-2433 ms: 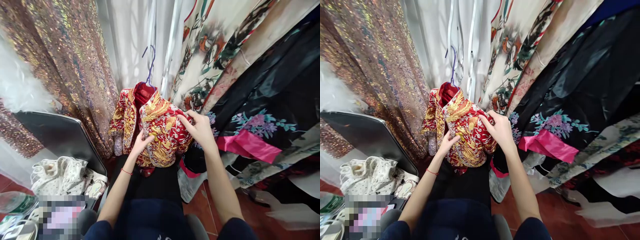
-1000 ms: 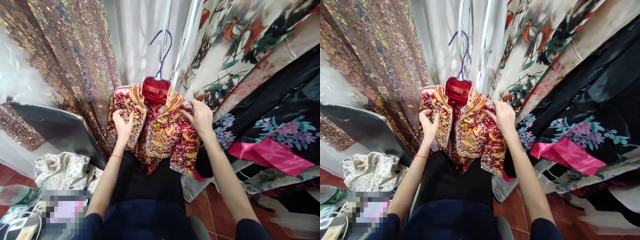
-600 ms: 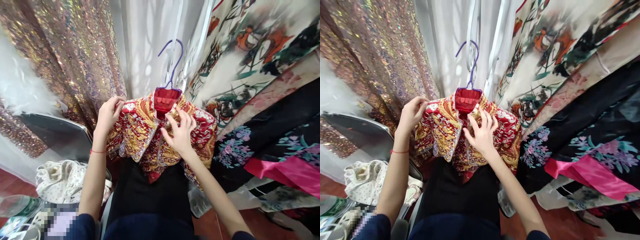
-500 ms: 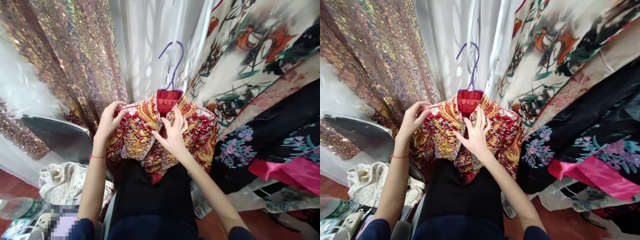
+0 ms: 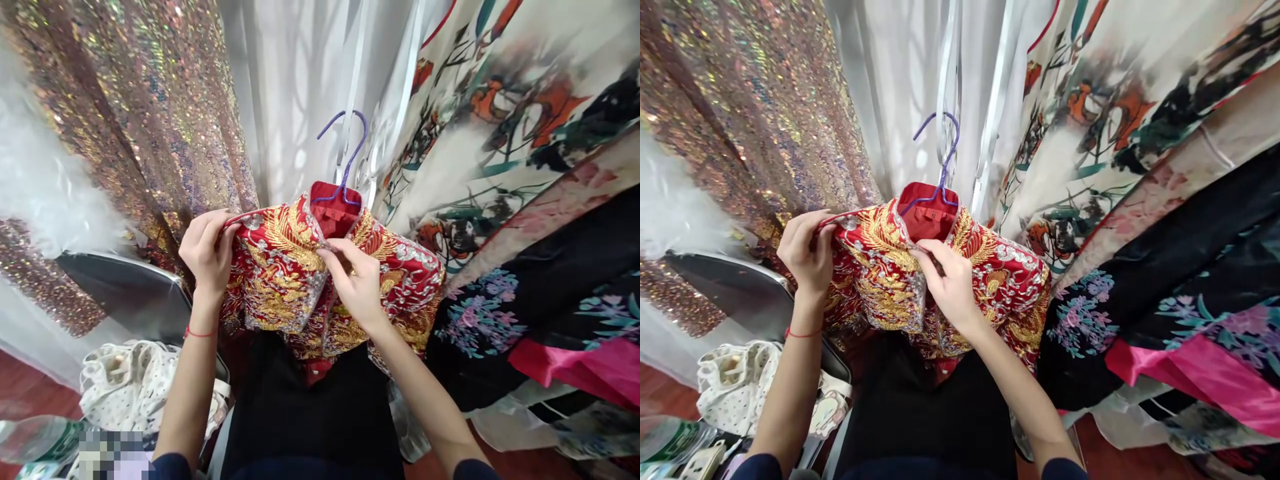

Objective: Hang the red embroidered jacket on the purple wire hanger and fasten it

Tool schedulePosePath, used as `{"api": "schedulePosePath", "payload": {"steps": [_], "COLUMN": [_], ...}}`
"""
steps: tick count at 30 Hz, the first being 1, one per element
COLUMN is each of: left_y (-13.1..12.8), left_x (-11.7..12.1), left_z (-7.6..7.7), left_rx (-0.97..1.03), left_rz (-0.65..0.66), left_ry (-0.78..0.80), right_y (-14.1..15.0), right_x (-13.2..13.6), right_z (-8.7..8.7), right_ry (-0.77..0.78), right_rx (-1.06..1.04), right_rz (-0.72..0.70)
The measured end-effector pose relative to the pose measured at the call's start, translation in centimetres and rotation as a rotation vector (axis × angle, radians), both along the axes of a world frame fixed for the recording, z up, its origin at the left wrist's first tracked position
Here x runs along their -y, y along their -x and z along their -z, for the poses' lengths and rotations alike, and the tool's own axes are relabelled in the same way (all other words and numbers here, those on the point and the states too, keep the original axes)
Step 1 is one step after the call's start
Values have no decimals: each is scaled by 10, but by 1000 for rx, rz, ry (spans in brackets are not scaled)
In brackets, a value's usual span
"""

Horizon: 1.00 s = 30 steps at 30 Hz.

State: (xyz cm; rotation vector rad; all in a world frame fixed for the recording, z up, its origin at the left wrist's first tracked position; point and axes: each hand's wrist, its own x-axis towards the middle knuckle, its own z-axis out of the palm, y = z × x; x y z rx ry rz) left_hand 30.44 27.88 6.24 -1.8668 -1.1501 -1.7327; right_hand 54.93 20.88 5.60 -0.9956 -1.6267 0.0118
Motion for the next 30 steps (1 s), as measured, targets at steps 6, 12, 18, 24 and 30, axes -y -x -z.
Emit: {"api": "schedulePosePath", "payload": {"steps": [6,12,18,24,30], "left_y": [0,-9,-9,-3,0], "left_x": [-19,-56,-77,-82,-84], "left_z": [19,22,20,13,7], "left_rx": [-120,-198,-43,175,145], "left_rz": [309,394,295,260,444], "left_ry": [377,367,237,197,451], "right_y": [-12,-15,5,52,78], "right_x": [-16,-27,-34,-19,-20], "right_z": [33,31,28,12,14], "right_ry": [-93,-208,-245,-435,-354], "right_rx": [69,384,543,578,471], "right_rz": [29,134,182,88,104]}}
